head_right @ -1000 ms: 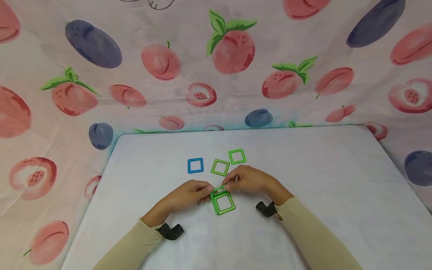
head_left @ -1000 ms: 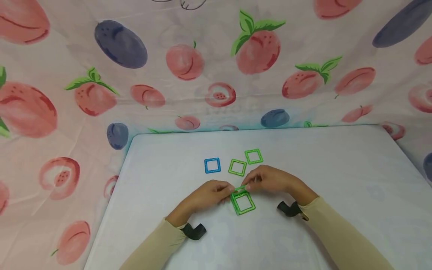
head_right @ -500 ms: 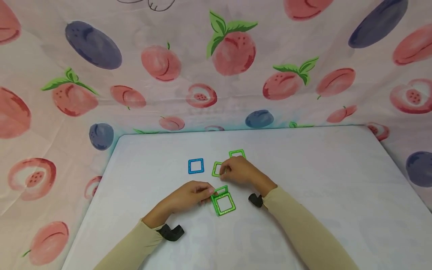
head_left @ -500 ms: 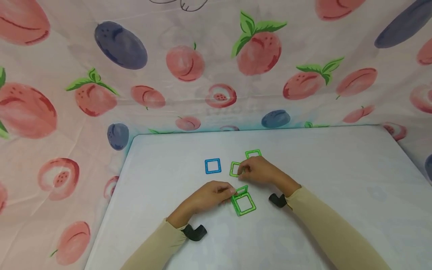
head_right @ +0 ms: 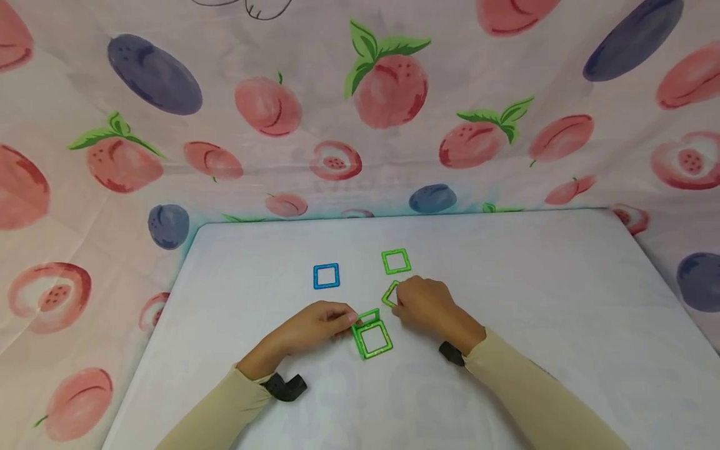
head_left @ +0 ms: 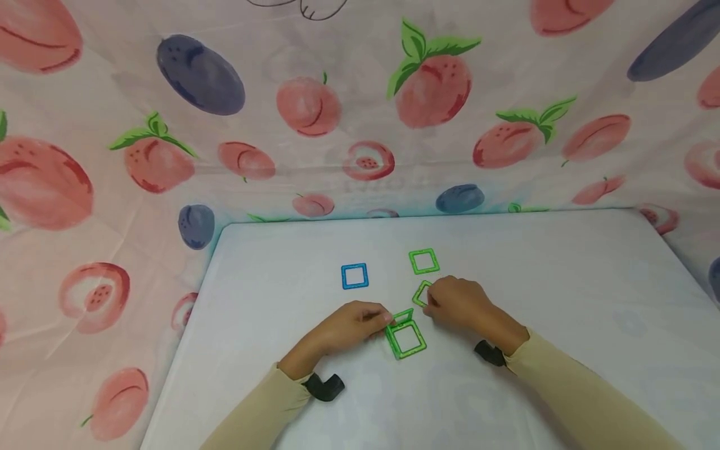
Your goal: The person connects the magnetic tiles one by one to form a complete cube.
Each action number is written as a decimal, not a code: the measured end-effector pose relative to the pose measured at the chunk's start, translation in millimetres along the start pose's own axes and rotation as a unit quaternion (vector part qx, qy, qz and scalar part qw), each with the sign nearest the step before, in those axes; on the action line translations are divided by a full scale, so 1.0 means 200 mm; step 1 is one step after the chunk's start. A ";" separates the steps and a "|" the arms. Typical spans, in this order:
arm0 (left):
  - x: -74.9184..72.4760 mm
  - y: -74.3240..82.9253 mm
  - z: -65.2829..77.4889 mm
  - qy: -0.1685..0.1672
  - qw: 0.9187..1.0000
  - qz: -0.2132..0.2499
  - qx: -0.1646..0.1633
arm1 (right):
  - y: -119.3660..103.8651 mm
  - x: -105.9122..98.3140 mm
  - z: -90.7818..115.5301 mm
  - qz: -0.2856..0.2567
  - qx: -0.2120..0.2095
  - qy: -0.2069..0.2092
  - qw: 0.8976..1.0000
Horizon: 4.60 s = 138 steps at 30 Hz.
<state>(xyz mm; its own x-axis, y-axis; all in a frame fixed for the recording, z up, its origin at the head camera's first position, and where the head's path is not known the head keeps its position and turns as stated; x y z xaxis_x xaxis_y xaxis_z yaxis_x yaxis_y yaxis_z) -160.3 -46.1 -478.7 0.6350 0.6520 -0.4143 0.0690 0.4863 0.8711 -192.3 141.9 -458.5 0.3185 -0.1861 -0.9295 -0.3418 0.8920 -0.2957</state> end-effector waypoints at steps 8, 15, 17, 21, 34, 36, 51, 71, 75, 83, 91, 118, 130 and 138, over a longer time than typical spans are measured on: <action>0.00 -0.01 0.00 -0.001 1.000 0.001 -0.003 | 0.04 0.01 0.14 -0.068 0.028 0.041 0.996; 0.00 -0.01 0.00 -0.002 1.000 -0.001 -0.001 | -0.02 0.00 0.21 -0.178 0.026 0.009 0.984; 0.00 0.00 0.00 -0.003 1.000 -0.001 -0.001 | -0.04 0.01 0.21 -0.209 0.017 -0.006 0.978; 0.01 0.00 0.00 -0.005 1.000 0.000 -0.002 | -0.07 0.02 0.22 -0.259 0.015 -0.036 0.965; 0.01 -0.01 0.00 -0.007 1.000 0.001 0.002 | -0.09 0.05 0.23 -0.299 0.003 -0.059 0.953; 0.02 -0.01 0.00 -0.007 1.000 0.004 0.001 | -0.10 0.05 0.23 -0.297 -0.008 -0.059 0.953; 0.02 -0.01 0.00 0.003 1.000 -0.021 0.002 | -0.08 0.01 0.24 -0.267 -0.014 -0.042 0.963; 0.03 -0.01 0.02 -0.046 0.998 -0.036 0.008 | -0.06 0.01 0.25 -0.258 -0.054 -0.011 0.965; 0.03 -0.01 0.02 -0.044 0.999 -0.031 0.007 | -0.01 0.01 0.19 -0.260 -0.026 -0.039 0.965; 0.03 -0.01 0.02 -0.041 0.999 -0.027 0.000 | 0.15 -0.07 -0.06 -0.162 -0.003 0.061 0.985; 0.02 -0.01 0.02 -0.038 0.999 -0.029 -0.002 | 0.21 -0.08 -0.21 -0.093 0.035 0.030 0.995; 0.03 -0.02 0.02 -0.037 0.999 -0.027 0.009 | 0.13 0.07 0.14 -0.267 0.039 -0.052 0.961; 0.04 0.00 0.03 -0.048 0.998 -0.043 0.009 | 0.09 0.13 0.29 -0.448 0.070 -0.091 0.887; 0.07 0.01 0.04 -0.063 0.997 -0.036 0.003 | 0.08 0.16 0.33 -0.478 0.075 -0.079 0.872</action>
<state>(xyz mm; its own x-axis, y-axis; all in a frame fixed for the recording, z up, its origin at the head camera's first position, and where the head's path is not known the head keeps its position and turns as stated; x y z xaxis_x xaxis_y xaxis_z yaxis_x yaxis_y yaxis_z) -145.3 -40.3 -480.3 0.7201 0.5372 -0.4392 0.1217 0.5254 0.8421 -128.6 177.7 -477.4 0.5169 -0.8247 -0.2294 0.2617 0.4074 -0.8749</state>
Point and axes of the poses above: each hand's wrist, its own z-axis away from the middle knuckle, its own x-axis out of the palm, y = z × x, the point moved 7 cm from there along -z, towards the middle knuckle, and after that the axes turned 1 degree about y, right-handed, at the moved point
